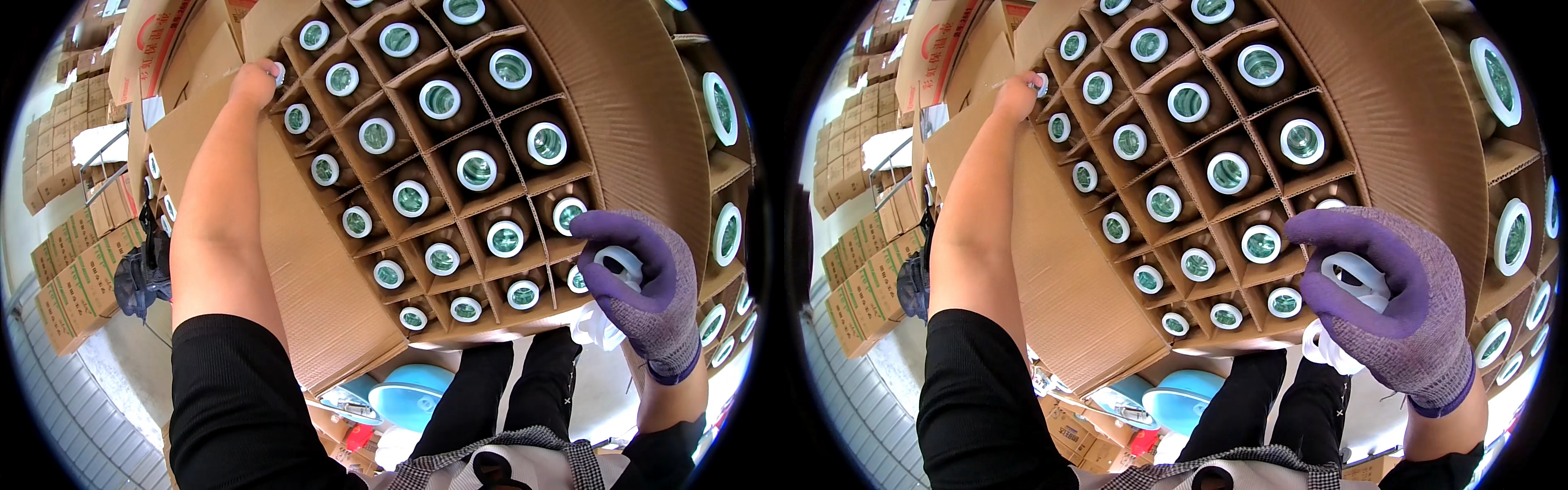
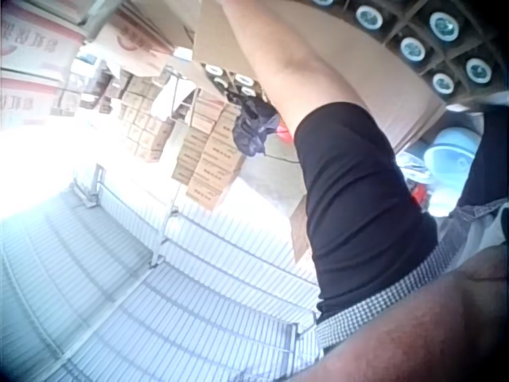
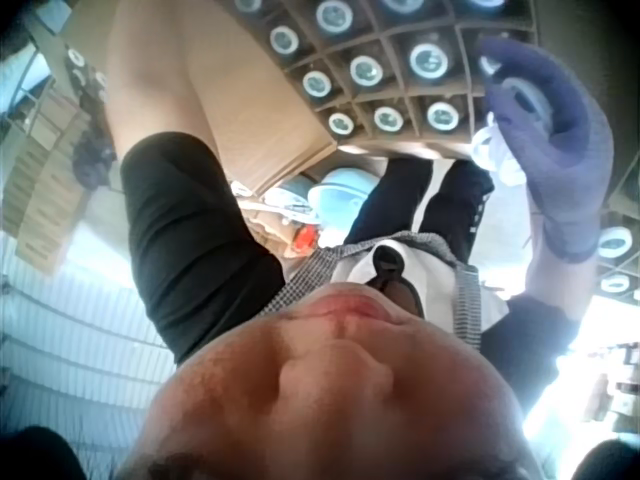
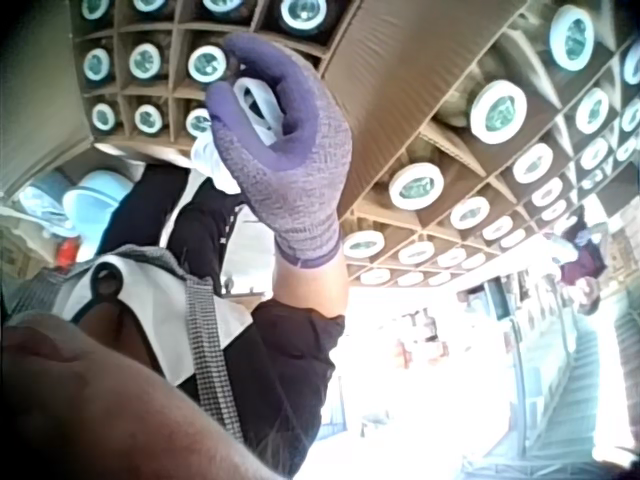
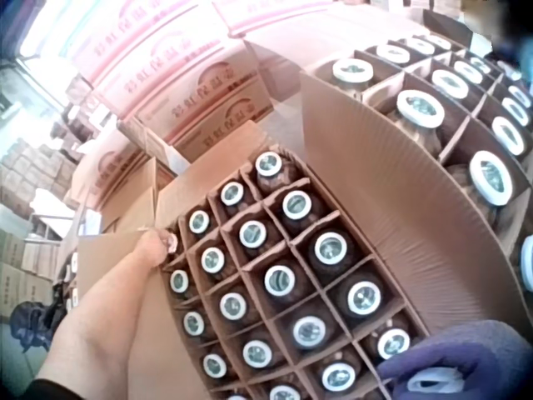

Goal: The person places white plastic rings onto the necks of green glass bottles arranged in a cardboard box. The person handles the rings one by one, picking them from a pile and fitting them onto the bottle openings. The task is performed in a warehouse setting with stacks of boxes visible.

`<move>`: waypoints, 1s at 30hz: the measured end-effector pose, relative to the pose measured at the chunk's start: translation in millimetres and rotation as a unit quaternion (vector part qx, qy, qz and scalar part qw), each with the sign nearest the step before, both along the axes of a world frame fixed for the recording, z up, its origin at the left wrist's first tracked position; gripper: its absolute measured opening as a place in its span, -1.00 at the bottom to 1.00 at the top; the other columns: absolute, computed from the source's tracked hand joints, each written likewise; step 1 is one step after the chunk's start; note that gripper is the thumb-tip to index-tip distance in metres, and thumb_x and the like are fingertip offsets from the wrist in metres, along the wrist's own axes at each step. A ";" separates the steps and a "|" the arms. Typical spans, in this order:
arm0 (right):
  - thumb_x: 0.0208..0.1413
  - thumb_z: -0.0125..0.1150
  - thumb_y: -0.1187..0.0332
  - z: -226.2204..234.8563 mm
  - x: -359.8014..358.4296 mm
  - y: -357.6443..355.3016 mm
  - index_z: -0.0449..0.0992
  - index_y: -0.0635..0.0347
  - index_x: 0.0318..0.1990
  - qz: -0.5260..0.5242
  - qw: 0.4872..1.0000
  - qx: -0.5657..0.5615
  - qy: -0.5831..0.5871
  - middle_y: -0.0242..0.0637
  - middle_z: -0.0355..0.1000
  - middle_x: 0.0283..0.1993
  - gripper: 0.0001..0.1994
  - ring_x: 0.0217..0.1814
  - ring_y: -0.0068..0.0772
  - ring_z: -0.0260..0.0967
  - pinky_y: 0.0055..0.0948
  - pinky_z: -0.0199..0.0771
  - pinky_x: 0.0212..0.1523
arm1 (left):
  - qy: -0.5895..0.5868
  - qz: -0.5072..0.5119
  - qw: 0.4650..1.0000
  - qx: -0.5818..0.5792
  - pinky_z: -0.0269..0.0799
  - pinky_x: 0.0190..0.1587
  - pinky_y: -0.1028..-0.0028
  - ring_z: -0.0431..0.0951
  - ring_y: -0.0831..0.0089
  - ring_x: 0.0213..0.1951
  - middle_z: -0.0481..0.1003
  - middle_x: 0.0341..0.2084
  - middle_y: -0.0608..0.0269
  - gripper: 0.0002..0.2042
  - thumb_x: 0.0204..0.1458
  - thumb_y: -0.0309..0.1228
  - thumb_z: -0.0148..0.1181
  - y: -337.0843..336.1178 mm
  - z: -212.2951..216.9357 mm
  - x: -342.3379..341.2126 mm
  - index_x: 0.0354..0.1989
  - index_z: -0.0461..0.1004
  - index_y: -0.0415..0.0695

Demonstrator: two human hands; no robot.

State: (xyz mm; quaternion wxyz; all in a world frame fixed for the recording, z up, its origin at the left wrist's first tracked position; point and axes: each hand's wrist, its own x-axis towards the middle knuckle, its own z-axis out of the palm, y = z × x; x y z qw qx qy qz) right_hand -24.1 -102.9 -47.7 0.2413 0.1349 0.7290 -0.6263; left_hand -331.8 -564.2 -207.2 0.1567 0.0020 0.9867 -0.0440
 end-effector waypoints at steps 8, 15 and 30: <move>-0.08 0.36 0.49 -1.7 1.6 1.1 0.61 0.18 -0.07 -0.003 1.000 0.000 0.012 -0.33 0.51 -0.32 -0.67 -0.32 -0.55 0.46 -0.54 0.49 -0.27 | 0.077 -0.005 0.996 0.039 0.41 0.08 0.29 0.55 0.13 0.00 0.57 -0.09 0.01 -0.66 0.00 -0.46 0.24 -21.9 -19.3 5.5 0.01 0.50 -0.12; -0.08 0.26 0.56 -1.2 -0.1 0.8 0.57 0.29 -0.07 0.000 1.000 -0.003 0.001 -0.31 0.51 -0.31 -0.67 -0.29 -0.56 0.45 -0.57 0.46 -0.22 | 0.036 0.039 0.996 0.069 0.39 0.13 0.36 0.54 0.24 0.04 0.56 -0.01 0.07 -0.54 0.05 -0.38 0.26 -18.0 -16.0 6.4 0.18 0.44 -0.10; -0.09 0.26 0.51 2.8 -1.8 2.8 0.57 0.30 -0.09 -0.035 0.999 -0.019 -0.027 -0.28 0.53 -0.29 -0.67 -0.31 -0.57 0.45 -0.57 0.45 -0.25 | 0.110 0.036 0.992 0.058 0.34 0.22 0.27 0.41 0.09 0.18 0.41 0.16 0.00 -0.51 0.03 -0.50 0.09 -15.6 -31.1 25.3 0.22 0.41 -0.01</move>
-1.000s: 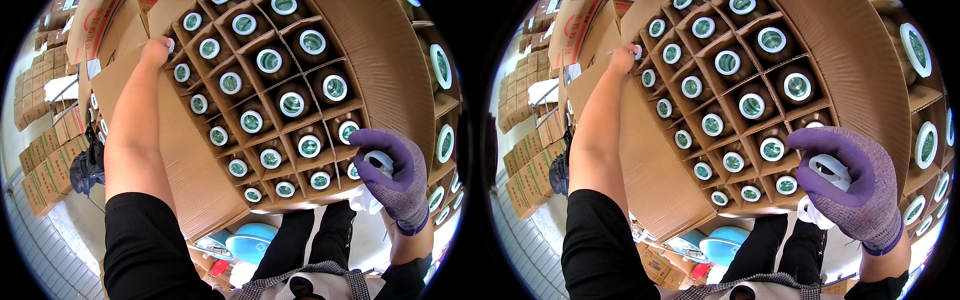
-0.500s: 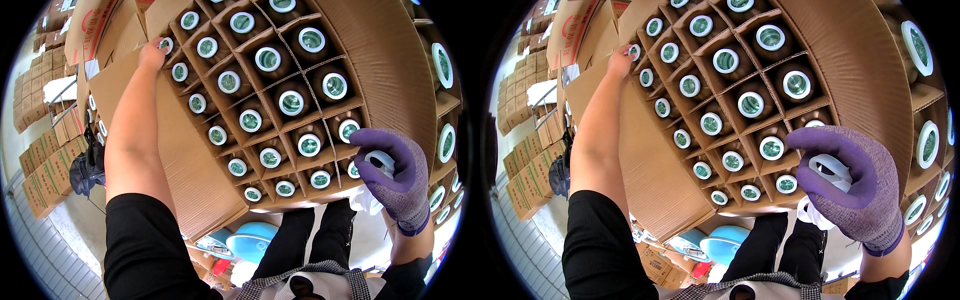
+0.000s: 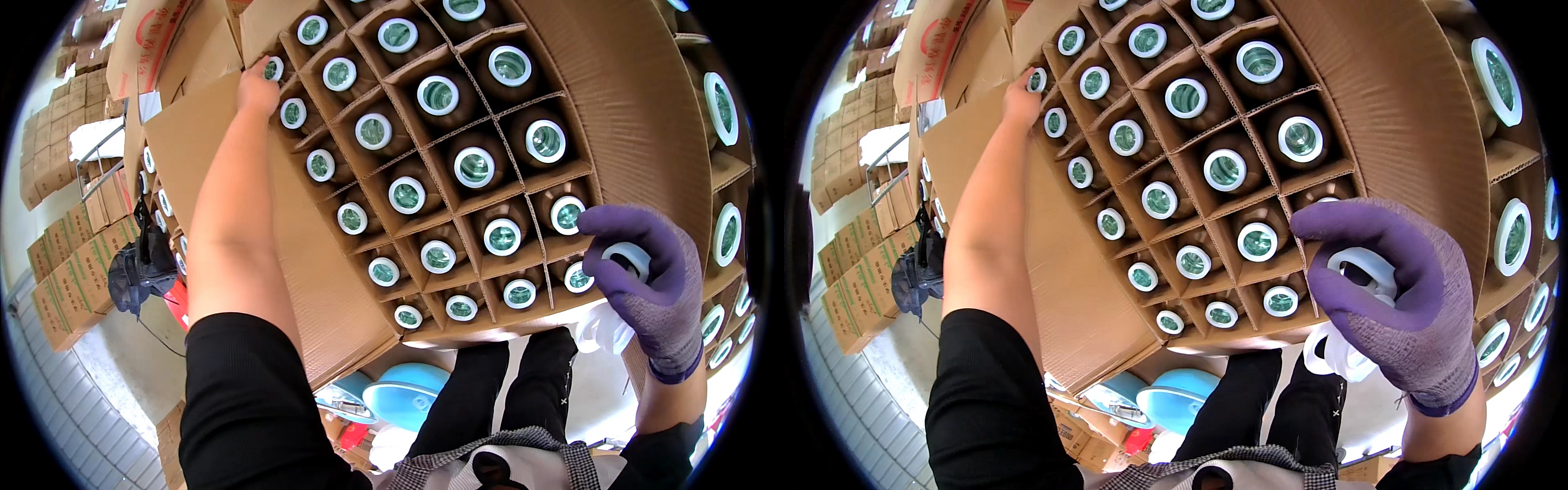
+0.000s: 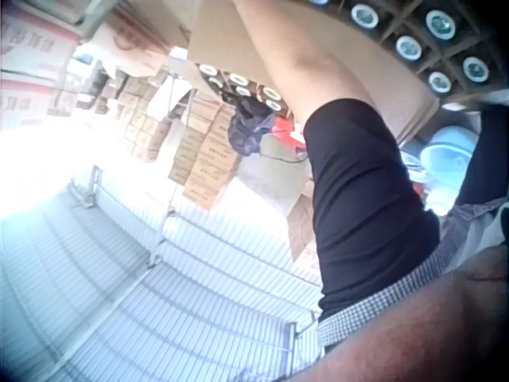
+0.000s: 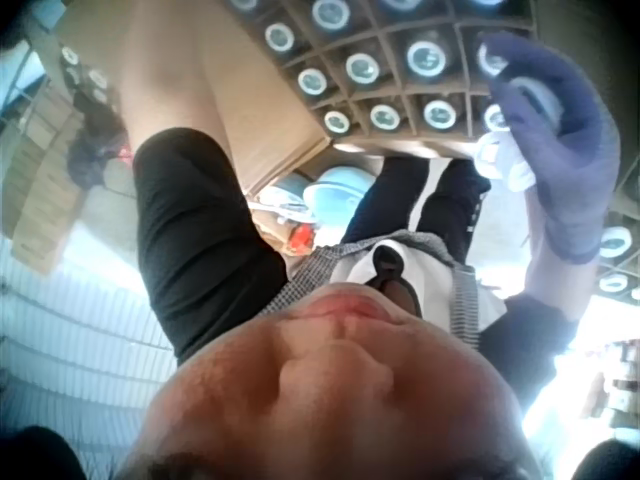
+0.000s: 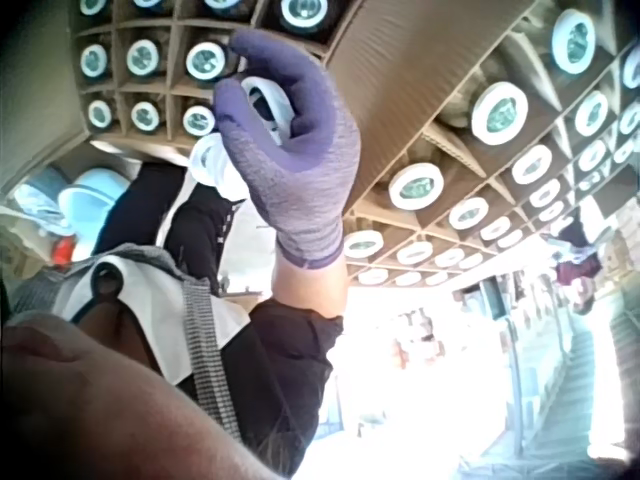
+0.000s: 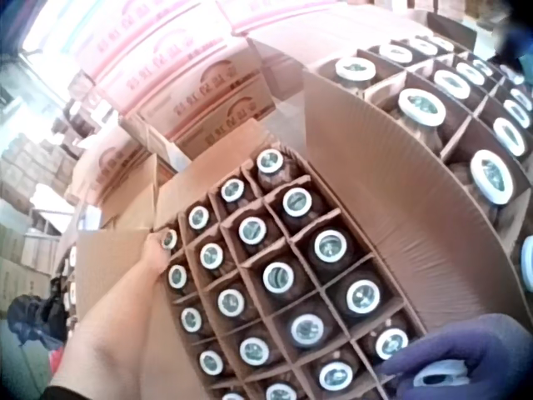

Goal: The person places white plastic rings onto the necks of green glass bottles arranged in a cardboard box. The person handles the rings one by one, picking them from a pile and fitting them onto the bottle openings. The task is performed in a warehouse setting with stacks of boxes visible.

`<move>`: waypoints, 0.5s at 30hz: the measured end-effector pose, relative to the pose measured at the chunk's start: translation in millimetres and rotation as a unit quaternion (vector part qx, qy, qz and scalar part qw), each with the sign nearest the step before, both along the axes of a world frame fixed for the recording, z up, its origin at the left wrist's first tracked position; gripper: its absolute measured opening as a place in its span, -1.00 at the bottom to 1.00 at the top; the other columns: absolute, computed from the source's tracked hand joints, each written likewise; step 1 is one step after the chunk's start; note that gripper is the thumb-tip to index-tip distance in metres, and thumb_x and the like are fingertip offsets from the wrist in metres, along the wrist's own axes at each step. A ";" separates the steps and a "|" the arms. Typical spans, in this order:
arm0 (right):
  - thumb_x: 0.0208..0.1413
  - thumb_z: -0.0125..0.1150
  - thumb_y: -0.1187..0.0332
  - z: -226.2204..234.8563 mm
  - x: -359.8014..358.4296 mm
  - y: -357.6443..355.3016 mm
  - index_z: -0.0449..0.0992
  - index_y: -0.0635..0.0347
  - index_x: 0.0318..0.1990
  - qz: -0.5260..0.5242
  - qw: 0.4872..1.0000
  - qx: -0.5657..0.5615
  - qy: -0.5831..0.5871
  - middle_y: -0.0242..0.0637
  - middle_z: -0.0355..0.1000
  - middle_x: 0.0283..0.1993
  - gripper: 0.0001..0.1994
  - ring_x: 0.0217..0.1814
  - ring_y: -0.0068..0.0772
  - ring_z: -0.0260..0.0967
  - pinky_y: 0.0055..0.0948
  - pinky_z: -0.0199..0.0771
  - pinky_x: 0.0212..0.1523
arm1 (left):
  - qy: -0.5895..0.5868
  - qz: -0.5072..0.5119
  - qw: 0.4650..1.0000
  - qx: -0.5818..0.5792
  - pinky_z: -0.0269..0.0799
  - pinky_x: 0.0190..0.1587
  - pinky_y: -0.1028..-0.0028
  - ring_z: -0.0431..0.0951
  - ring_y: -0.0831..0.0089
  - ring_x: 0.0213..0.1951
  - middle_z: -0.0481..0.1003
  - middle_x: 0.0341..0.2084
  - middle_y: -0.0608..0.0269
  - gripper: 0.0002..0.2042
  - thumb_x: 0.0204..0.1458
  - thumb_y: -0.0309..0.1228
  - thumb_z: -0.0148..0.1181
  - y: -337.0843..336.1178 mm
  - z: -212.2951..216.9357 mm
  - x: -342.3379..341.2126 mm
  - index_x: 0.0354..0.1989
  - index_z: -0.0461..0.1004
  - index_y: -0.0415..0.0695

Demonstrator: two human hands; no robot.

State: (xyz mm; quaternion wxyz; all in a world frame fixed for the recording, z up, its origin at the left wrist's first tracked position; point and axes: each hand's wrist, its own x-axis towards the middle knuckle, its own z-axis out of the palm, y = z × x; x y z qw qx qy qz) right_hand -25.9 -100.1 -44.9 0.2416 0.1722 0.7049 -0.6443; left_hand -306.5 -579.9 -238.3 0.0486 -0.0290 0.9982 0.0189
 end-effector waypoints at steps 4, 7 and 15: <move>-0.11 0.14 0.51 -0.5 1.2 -2.7 0.52 0.35 -0.05 -0.048 0.999 -0.004 -0.023 -0.29 0.48 -0.37 -0.62 -0.34 -0.61 0.40 -0.66 0.36 -0.28 | -0.017 0.061 0.994 -0.086 0.33 0.22 0.21 0.33 0.12 0.25 0.35 0.21 -0.04 -0.43 0.07 -0.39 0.06 58.4 5.1 16.1 0.34 0.25 0.00; -0.11 0.16 0.52 2.9 -2.4 -2.0 0.51 0.36 -0.04 -0.053 0.998 -0.008 -0.029 -0.26 0.50 -0.32 -0.61 -0.32 -0.59 0.41 -0.63 0.38 -0.24 | 0.015 0.035 0.989 -0.144 0.24 0.24 0.15 0.36 0.05 0.22 0.39 0.16 -0.12 -0.46 0.17 -0.23 -0.08 46.5 -12.4 15.6 0.36 0.19 -0.01; -0.08 0.14 0.56 -5.7 4.3 4.3 0.52 0.38 -0.01 -0.050 0.999 0.006 -0.005 -0.24 0.52 -0.27 -0.61 -0.30 -0.58 0.44 -0.61 0.42 -0.27 | -0.060 0.036 0.981 -0.180 0.11 0.31 0.11 0.32 0.06 0.26 0.31 0.26 -0.05 -0.37 0.27 0.07 -0.32 27.6 -21.8 -2.4 0.43 0.07 -0.01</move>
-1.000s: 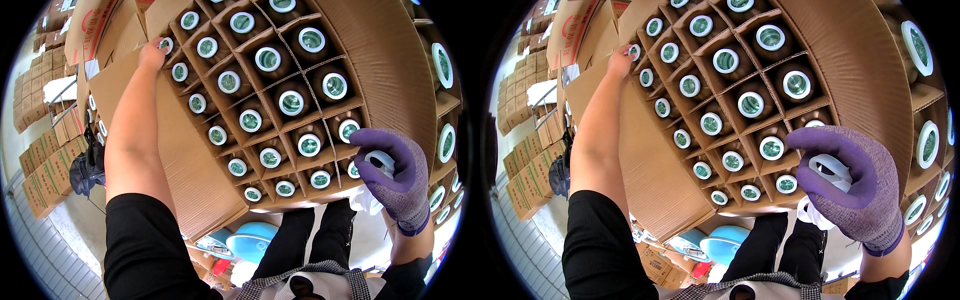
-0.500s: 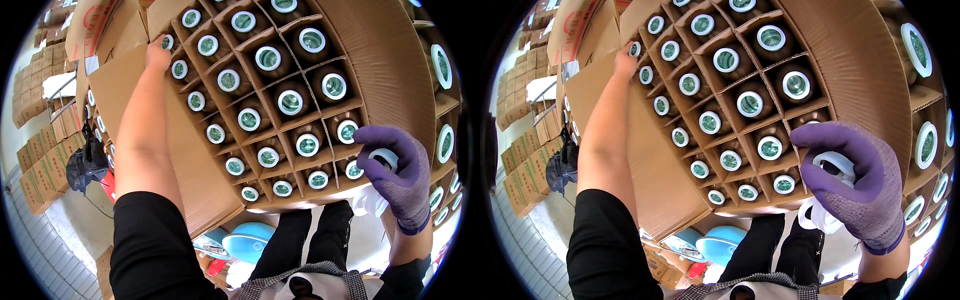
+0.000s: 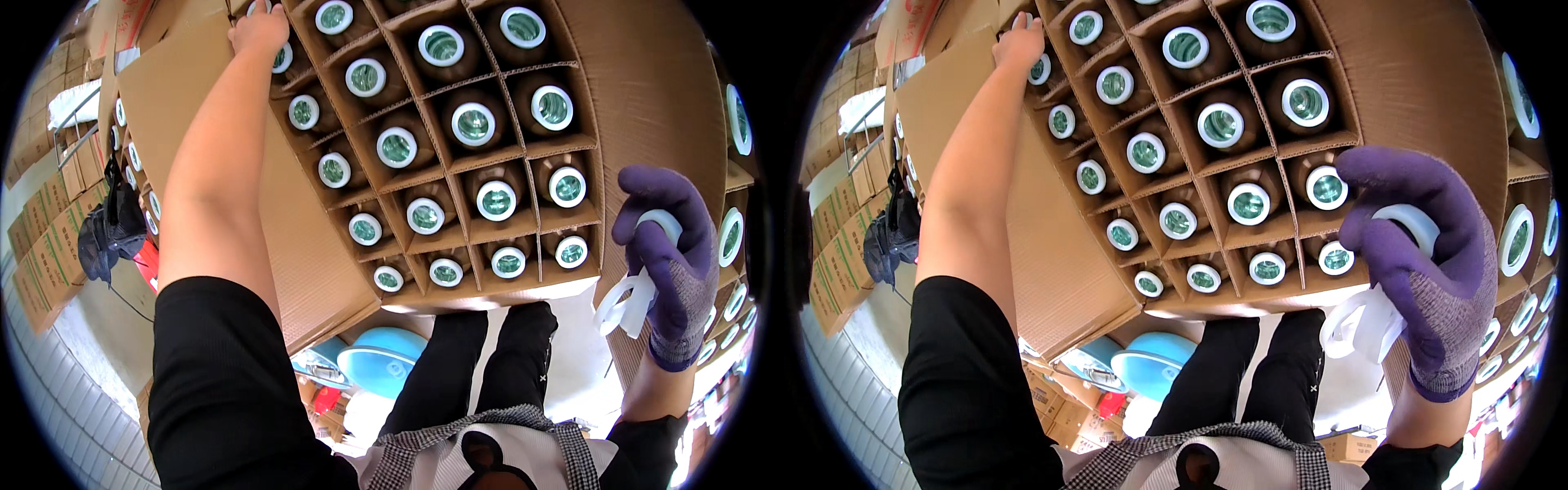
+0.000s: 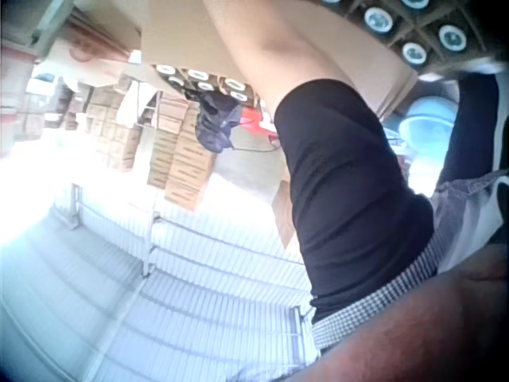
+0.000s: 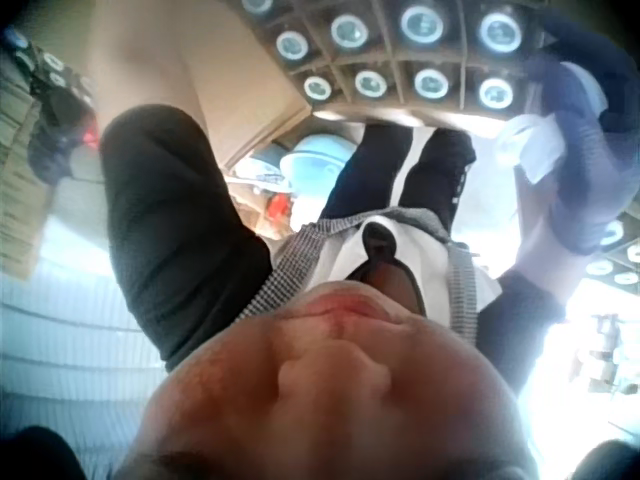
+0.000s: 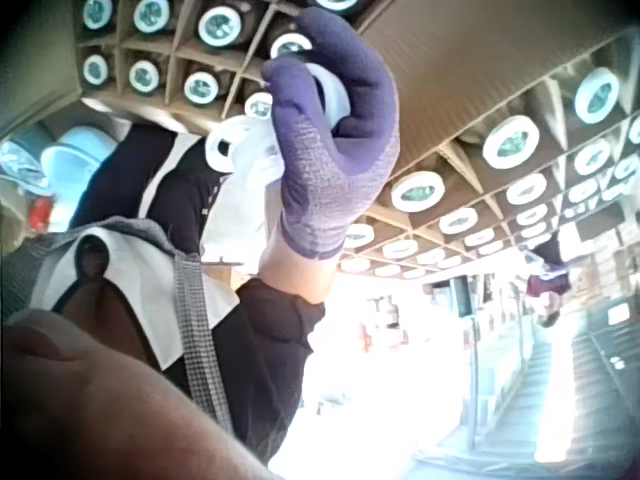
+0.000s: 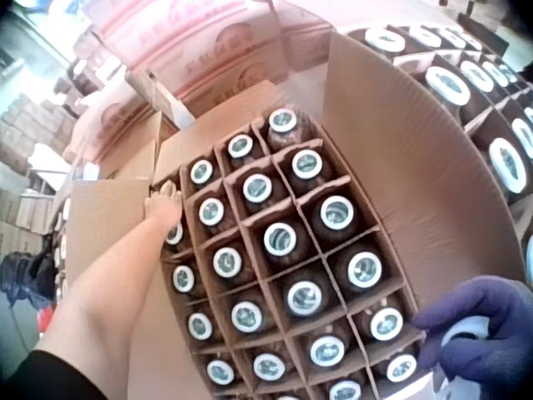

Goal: The person places white plastic rings onto the necks of green glass bottles arranged in a cardboard box. The person handles the rings one by one, picking them from a pile and fitting them onto the bottle openings. The task is performed in a warehouse setting with stacks of boxes visible.

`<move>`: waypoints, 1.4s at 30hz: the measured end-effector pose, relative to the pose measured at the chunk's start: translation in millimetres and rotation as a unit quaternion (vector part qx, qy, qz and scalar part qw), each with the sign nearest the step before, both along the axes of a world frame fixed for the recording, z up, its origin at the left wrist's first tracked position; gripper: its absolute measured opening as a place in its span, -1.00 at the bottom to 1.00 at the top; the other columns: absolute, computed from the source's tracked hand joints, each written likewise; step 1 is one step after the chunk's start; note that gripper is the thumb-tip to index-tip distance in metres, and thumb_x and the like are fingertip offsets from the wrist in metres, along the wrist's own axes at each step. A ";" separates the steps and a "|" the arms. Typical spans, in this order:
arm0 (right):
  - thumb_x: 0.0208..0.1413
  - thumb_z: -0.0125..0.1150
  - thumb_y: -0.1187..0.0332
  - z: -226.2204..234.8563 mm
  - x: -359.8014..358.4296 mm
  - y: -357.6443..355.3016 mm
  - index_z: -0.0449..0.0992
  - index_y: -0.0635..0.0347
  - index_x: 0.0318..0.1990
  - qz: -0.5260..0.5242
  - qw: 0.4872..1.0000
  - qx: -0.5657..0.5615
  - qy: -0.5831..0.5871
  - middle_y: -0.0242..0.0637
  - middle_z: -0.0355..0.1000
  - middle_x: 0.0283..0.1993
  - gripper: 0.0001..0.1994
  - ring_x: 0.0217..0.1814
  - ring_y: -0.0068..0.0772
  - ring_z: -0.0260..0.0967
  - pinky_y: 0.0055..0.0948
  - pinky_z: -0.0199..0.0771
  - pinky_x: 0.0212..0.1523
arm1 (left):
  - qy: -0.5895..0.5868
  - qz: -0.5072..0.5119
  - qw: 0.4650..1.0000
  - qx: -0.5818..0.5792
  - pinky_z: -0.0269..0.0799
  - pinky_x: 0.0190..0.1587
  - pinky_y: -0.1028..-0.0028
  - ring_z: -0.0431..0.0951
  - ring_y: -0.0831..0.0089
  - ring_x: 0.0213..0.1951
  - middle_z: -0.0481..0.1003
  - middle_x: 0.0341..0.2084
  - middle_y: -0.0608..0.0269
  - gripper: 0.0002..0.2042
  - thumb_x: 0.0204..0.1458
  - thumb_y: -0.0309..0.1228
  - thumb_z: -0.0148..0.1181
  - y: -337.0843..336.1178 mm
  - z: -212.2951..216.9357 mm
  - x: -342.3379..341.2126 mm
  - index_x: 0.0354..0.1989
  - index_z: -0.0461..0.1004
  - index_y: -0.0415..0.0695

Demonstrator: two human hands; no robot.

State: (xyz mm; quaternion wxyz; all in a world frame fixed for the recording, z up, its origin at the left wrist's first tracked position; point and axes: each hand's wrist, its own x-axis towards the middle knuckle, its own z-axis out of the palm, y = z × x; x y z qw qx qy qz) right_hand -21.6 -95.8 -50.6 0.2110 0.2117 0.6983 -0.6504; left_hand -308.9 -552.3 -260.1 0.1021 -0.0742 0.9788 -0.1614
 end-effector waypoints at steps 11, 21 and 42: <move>-0.10 0.16 0.59 -0.1 -0.4 -4.9 0.53 0.37 -0.03 -0.015 0.999 -0.022 0.019 -0.26 0.50 -0.31 -0.62 -0.31 -0.55 0.44 -0.58 0.44 -0.23 | 0.133 -0.058 0.961 0.236 -0.23 0.46 0.14 -0.21 -0.17 0.45 -0.19 0.45 -0.21 -0.11 0.17 0.22 -0.09 -8.9 -13.8 53.3 0.46 -0.14 -0.22; -0.15 0.16 0.59 8.0 -5.2 -6.7 0.55 0.37 -0.09 -0.002 1.000 -0.011 -0.021 -0.26 0.51 -0.32 -0.63 -0.34 -0.56 0.43 -0.60 0.42 -0.28 | 0.083 -0.010 0.970 0.229 -0.27 0.47 0.13 -0.24 0.02 0.48 -0.20 0.47 -0.06 -0.03 0.09 0.32 -0.08 4.8 -8.9 30.1 0.46 -0.14 -0.20; -0.05 0.21 0.59 14.7 -1.7 -7.3 0.53 0.38 -0.04 0.000 0.998 -0.060 -0.017 -0.32 0.48 -0.30 -0.66 -0.30 -0.59 0.42 -0.62 0.42 -0.25 | 0.097 0.089 0.966 0.223 -0.22 0.45 0.07 -0.19 0.08 0.48 -0.13 0.47 0.05 -0.02 0.08 0.35 -0.12 36.8 -0.8 34.7 0.45 -0.09 -0.23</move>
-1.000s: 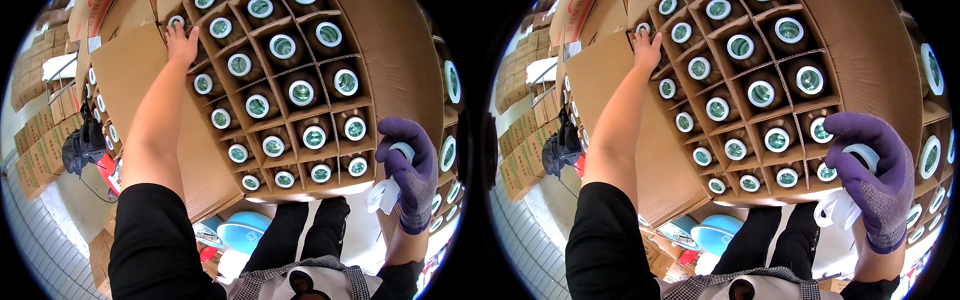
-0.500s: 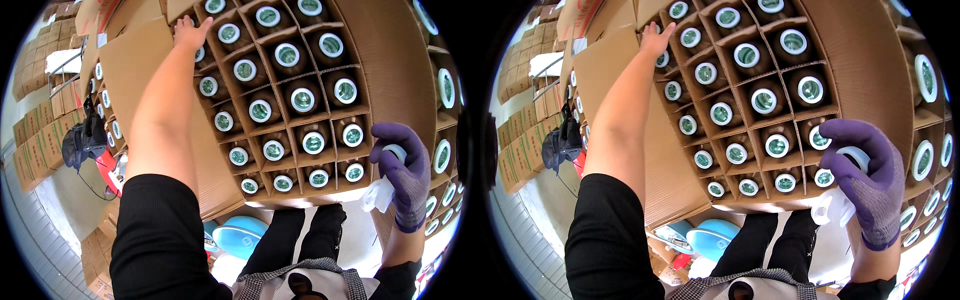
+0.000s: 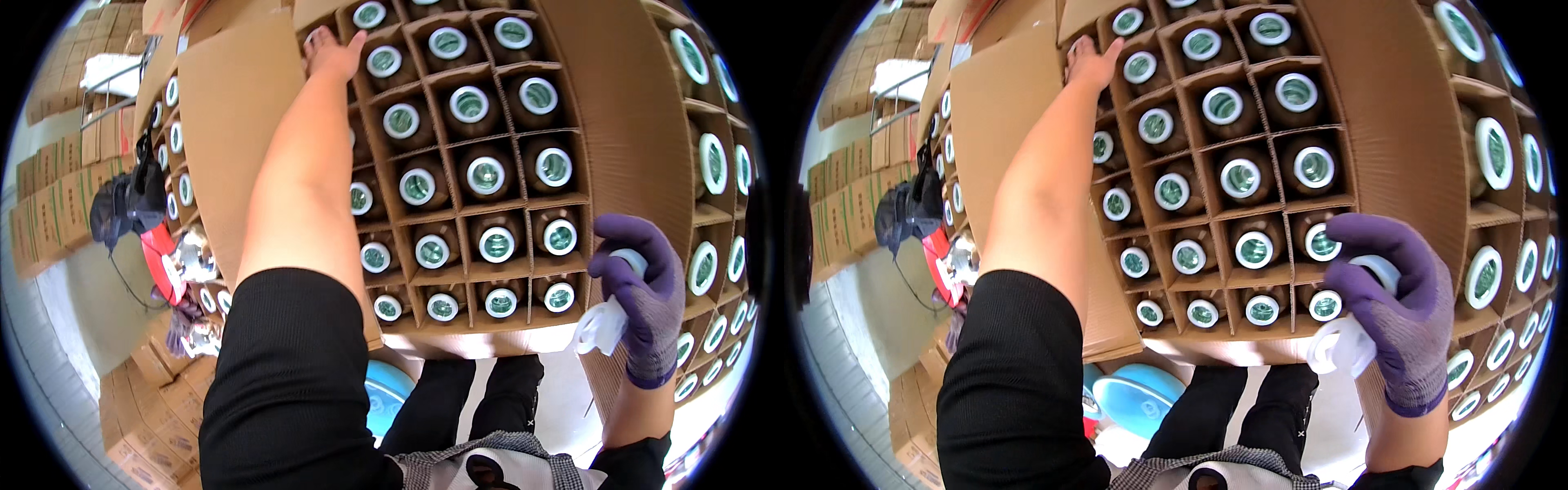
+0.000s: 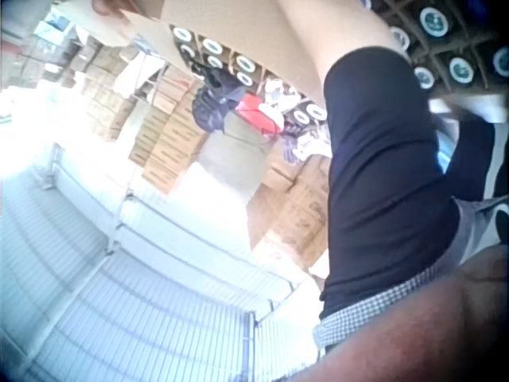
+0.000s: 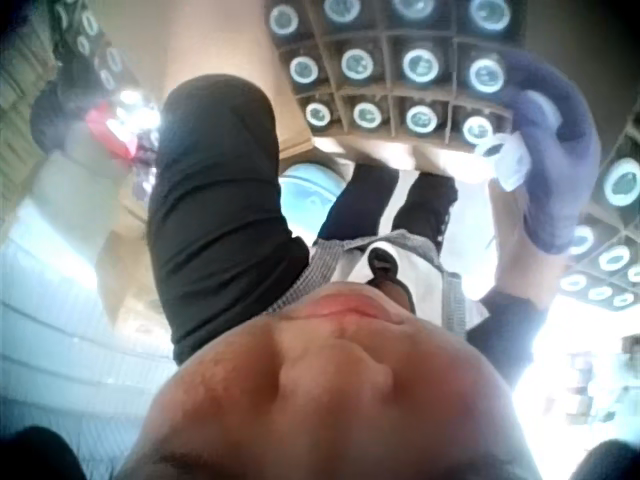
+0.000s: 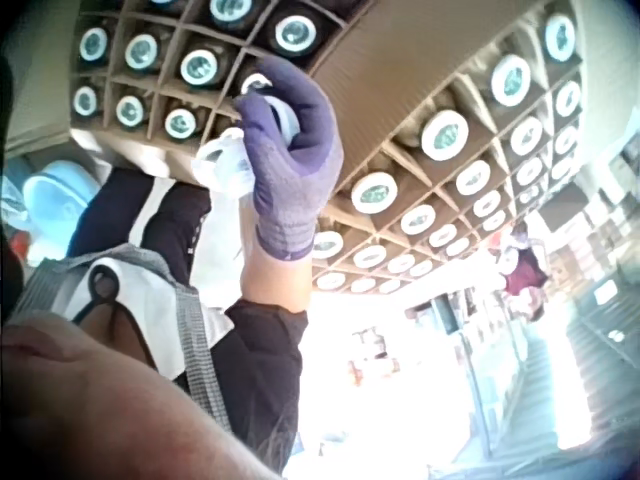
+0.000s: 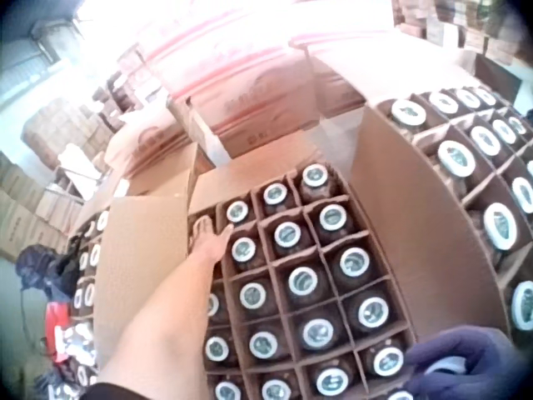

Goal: The person places white plastic rings onto the necks of green glass bottles arranged in a cardboard box. The person handles the rings one by one, picking them from a pile and fitting them onto the bottle openings. The task is performed in a warehouse setting with stacks of boxes visible.

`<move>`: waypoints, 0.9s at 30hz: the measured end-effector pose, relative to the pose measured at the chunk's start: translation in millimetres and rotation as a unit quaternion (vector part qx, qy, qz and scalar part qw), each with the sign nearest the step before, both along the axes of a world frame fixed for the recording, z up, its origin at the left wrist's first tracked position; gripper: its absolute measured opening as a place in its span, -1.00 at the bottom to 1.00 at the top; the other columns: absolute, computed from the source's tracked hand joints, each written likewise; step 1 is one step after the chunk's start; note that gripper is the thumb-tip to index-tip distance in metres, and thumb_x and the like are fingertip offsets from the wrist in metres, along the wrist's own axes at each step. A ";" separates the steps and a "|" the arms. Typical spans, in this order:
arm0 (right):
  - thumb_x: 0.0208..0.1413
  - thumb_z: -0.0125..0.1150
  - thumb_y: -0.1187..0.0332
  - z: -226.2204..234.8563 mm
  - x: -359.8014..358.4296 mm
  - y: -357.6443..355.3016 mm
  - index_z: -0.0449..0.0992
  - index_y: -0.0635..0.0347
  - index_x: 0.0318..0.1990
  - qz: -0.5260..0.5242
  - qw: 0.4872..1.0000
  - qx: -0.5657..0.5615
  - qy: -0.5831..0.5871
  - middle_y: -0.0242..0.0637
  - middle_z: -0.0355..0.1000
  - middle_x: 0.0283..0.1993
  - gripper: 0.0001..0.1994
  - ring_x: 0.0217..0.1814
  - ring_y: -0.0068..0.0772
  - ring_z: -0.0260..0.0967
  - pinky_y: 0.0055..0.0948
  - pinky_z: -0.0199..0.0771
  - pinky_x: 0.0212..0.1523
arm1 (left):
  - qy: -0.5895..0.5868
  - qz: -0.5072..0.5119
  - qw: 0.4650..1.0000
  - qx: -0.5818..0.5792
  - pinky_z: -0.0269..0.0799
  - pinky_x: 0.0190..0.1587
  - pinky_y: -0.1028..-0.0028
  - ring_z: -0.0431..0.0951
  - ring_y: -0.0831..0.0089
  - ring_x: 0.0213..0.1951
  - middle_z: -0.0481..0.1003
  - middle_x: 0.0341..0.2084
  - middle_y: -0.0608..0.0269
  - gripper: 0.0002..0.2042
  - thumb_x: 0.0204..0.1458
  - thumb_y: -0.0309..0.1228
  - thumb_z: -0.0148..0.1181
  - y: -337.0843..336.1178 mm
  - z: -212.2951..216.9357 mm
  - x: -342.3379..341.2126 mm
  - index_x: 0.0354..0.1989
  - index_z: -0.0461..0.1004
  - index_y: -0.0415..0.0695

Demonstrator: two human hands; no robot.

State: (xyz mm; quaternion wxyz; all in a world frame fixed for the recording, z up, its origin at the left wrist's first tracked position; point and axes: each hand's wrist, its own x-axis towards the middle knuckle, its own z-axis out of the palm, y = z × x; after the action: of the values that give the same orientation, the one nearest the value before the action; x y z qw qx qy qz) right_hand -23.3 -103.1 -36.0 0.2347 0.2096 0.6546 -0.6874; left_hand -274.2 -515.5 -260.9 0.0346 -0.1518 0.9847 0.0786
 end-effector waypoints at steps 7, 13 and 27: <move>0.08 0.23 0.39 -18.7 7.5 3.9 0.47 0.31 0.06 0.000 0.998 -0.030 0.056 -0.34 0.45 -0.30 -0.63 -0.40 -0.71 0.30 -0.76 0.24 -0.42 | 0.209 -0.035 0.976 0.050 -0.27 0.47 0.18 -0.16 -0.13 0.45 -0.11 0.40 -0.34 -0.13 0.17 0.08 0.00 85.1 20.4 53.6 0.43 -0.11 -0.35; 0.09 0.26 0.41 -49.5 11.1 5.3 0.39 0.32 0.16 0.031 0.992 -0.113 0.046 -0.32 0.48 -0.25 -0.54 -0.27 -0.61 0.37 -0.68 0.36 -0.25 | 0.148 -0.148 0.899 0.385 0.03 0.39 0.11 0.09 -0.12 0.37 0.00 0.39 -0.21 -0.25 0.07 -0.30 0.19 197.2 107.7 307.3 0.42 0.01 -0.22; 0.13 0.18 0.33 -108.4 44.3 -1.9 0.54 0.24 0.03 0.138 0.960 -0.103 -0.220 -0.35 0.49 -0.15 -0.68 -0.09 -0.39 0.40 -0.40 0.39 -0.04 | -0.322 0.297 0.839 0.323 0.39 0.15 0.15 0.48 0.06 0.09 0.49 0.06 -0.01 -0.47 0.02 -0.08 0.18 157.6 218.9 736.5 0.16 0.45 -0.06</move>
State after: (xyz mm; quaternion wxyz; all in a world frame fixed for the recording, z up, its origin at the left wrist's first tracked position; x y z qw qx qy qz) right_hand 21.0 -105.0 -144.3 0.4862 0.2378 0.5348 -0.6489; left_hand 462.3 -357.9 -42.0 0.3714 -0.4339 0.7449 0.3450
